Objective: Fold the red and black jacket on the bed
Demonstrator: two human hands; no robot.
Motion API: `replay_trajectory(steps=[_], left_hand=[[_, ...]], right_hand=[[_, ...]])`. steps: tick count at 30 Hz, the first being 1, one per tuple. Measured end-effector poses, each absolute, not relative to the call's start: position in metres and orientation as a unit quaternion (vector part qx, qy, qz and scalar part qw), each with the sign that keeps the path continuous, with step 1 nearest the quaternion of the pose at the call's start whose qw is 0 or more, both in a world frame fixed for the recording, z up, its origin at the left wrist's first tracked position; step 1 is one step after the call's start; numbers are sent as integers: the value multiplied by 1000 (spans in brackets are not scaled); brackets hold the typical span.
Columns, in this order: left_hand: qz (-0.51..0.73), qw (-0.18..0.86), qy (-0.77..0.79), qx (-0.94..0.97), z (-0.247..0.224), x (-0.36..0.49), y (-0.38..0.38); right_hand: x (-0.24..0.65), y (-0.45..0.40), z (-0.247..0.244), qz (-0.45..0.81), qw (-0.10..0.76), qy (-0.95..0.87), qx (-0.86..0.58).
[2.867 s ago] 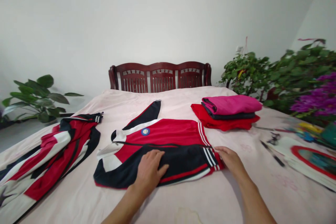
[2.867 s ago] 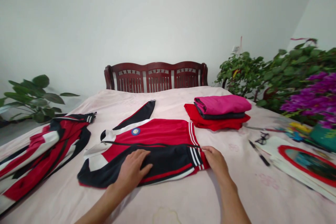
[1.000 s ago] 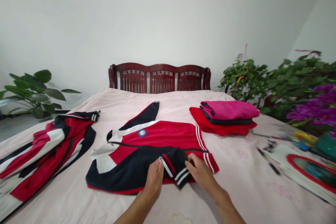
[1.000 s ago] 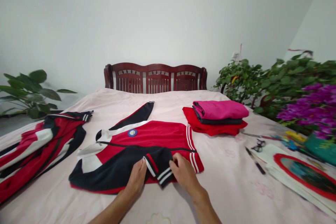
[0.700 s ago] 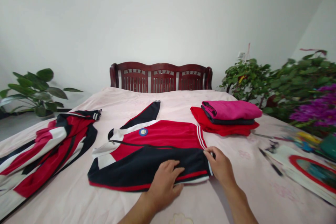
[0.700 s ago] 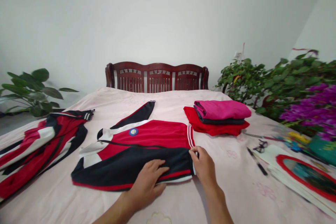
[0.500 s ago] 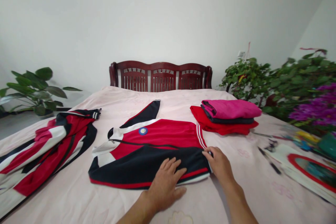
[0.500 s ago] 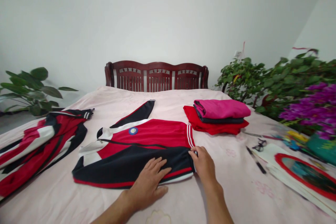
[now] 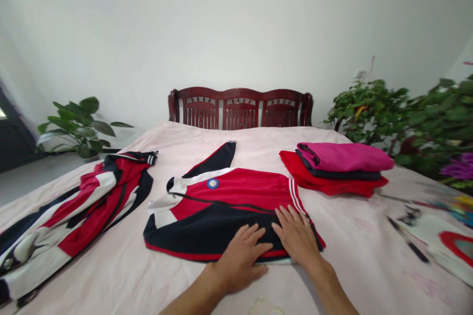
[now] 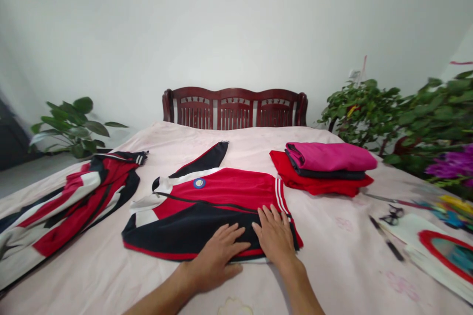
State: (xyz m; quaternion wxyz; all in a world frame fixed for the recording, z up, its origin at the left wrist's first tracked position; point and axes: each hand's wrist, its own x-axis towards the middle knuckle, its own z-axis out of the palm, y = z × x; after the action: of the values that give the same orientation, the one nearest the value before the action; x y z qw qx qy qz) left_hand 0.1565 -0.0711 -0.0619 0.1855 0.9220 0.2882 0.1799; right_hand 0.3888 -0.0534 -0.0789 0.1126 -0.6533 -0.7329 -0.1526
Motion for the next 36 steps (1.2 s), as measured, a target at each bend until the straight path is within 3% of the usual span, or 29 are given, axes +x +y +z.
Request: replay_trajectory(steps=[6, 16, 22, 30, 36], left_hand=[[283, 172, 319, 888, -50, 76, -73], [230, 36, 537, 811, -42, -111, -86], [224, 48, 545, 807, -59, -116, -80], [219, -81, 532, 814, -64, -110, -56], [247, -91, 522, 811, -58, -118, -52]], right_hand=[[393, -49, -79, -164, 137, -721, -660], [394, -45, -86, -201, 138, -716, -654], [392, -47, -83, -215, 134, -718, -648], [391, -49, -84, -228, 148, -719, -640], [392, -49, -83, -224, 162, -721, -635]])
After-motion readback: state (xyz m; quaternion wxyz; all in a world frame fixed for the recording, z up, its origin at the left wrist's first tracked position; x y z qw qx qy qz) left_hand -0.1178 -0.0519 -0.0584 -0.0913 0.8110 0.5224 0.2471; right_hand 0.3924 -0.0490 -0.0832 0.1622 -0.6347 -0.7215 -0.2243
